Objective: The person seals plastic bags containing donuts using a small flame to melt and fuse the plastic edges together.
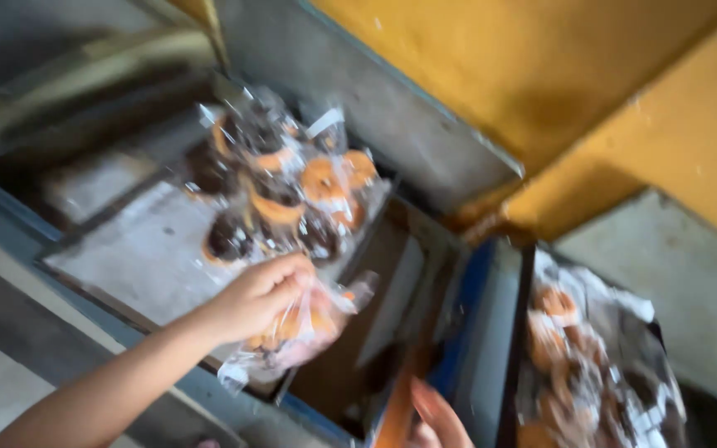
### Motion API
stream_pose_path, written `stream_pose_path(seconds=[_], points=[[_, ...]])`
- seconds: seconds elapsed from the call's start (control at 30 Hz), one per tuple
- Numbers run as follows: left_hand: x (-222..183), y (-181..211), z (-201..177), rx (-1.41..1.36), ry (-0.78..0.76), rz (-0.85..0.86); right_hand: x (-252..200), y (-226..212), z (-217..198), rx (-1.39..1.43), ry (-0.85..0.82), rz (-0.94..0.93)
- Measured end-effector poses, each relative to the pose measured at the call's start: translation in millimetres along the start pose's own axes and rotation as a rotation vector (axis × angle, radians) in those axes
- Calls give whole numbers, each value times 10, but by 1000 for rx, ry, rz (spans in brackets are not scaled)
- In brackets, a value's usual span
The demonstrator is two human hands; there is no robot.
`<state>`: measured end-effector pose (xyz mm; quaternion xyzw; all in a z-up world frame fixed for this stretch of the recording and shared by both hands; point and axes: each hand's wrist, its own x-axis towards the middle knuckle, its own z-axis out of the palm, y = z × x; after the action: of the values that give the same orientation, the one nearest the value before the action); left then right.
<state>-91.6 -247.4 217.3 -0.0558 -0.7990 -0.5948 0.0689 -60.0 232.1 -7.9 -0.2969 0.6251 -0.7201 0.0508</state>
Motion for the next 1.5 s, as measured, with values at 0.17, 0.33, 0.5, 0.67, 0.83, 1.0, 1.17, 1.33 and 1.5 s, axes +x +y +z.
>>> stream_pose_path(seconds=[0.17,0.33,0.5,0.67,0.83,1.0,1.17,1.33,1.5], points=[[-267,193,798,-776,-406,5,1186,-1356,1352,153,81,97],[-311,198,1160,-763,-462,-106,242,-273,505,353,233,214],[-378,141,1218,-810,-530,72,351,-782,917,438,417,204],[-361,364,1249,383,-684,316,258,-911,1091,20,290,117],[-446,236,1397,507,-578,634,123,-936,1102,99,417,233],[-488,35,1515,615,-577,714,-171,-588,934,186,510,304],[-467,758,1435,-8,-423,841,361,-1231,1191,-222,494,632],[-501,96,1657,116,-723,701,361,-1360,1168,-209,341,441],[-512,49,1722,187,-751,672,296,-1419,1207,-410,99,203]])
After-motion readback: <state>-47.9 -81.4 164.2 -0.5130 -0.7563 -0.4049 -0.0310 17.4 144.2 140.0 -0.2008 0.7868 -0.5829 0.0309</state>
